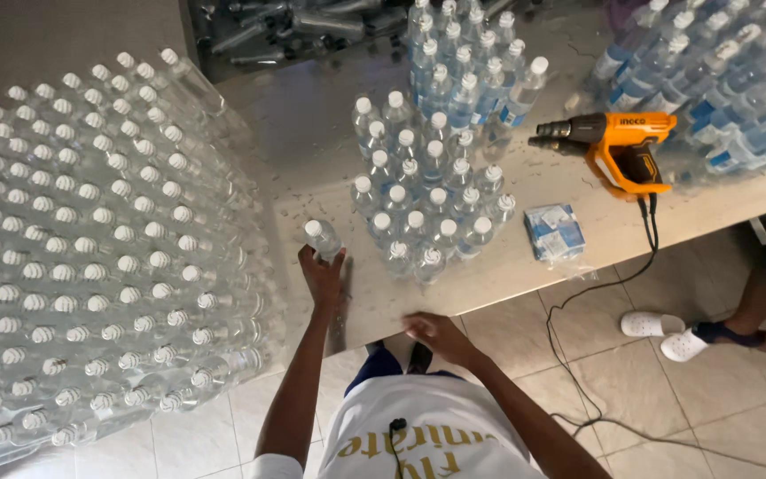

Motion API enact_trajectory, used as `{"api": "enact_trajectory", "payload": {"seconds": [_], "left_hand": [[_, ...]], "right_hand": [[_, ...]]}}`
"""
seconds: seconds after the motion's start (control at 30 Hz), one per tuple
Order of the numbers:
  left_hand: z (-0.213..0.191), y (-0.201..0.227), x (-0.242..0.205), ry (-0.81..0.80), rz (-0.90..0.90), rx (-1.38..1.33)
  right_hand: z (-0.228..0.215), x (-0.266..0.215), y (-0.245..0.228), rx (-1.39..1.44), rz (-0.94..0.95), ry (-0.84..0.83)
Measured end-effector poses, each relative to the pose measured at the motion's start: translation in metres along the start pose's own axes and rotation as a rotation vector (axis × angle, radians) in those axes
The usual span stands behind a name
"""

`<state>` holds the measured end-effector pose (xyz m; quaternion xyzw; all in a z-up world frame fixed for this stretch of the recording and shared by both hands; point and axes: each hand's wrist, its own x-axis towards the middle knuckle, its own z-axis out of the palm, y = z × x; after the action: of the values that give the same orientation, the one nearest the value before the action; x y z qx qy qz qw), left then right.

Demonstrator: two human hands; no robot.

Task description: The person applies labels to clear plastic water bottles arranged on a table. They pick up a bottle, wrap a label around it, and place it back among the others. The person also handles small plastic bags containing labels.

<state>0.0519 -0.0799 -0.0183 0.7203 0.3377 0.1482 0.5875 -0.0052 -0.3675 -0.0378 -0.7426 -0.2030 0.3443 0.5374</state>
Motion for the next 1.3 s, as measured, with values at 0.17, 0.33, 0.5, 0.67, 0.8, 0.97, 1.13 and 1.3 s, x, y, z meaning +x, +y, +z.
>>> {"api": "enact_trajectory", "payload": {"seconds": [0.17, 0.33, 0.5, 0.67, 0.8, 0.97, 1.13, 1.3], "left_hand": [[0.022, 0.014, 0.073, 0.038, 0.247, -0.079], [0.043, 0.027, 0.133, -0.111, 0.276, 0.078], [0.075, 0.040, 0.166, -0.257, 0.336, -0.007], [0.085, 0.038, 0.185, -0.343, 0.442, 0.138], [0.085, 0.044, 0.179, -0.417, 0.367, 0.078], [0.074, 0.057, 0.167, -0.561, 0.279, -0.098], [0.018, 0.036, 0.115, 0.022, 0.228, -0.350], [-0.006, 0.034, -0.045, 0.422, 0.610, -0.048]], "right_hand": [[-0.041, -0.064, 0.022, -0.016, 0.235, 0.384], [-0.054, -0.101, 0.016, 0.126, 0.332, 0.800], [-0.062, -0.108, 0.009, 0.174, 0.292, 1.109], [-0.088, -0.111, 0.011, 0.069, 0.266, 1.178], [-0.133, -0.096, 0.015, -0.055, 0.201, 1.276], [-0.209, -0.063, 0.026, -0.522, 0.240, 1.374], [-0.236, -0.051, 0.041, -0.276, 0.699, 1.098], [-0.248, -0.062, 0.068, -0.051, 0.561, 1.082]]}}
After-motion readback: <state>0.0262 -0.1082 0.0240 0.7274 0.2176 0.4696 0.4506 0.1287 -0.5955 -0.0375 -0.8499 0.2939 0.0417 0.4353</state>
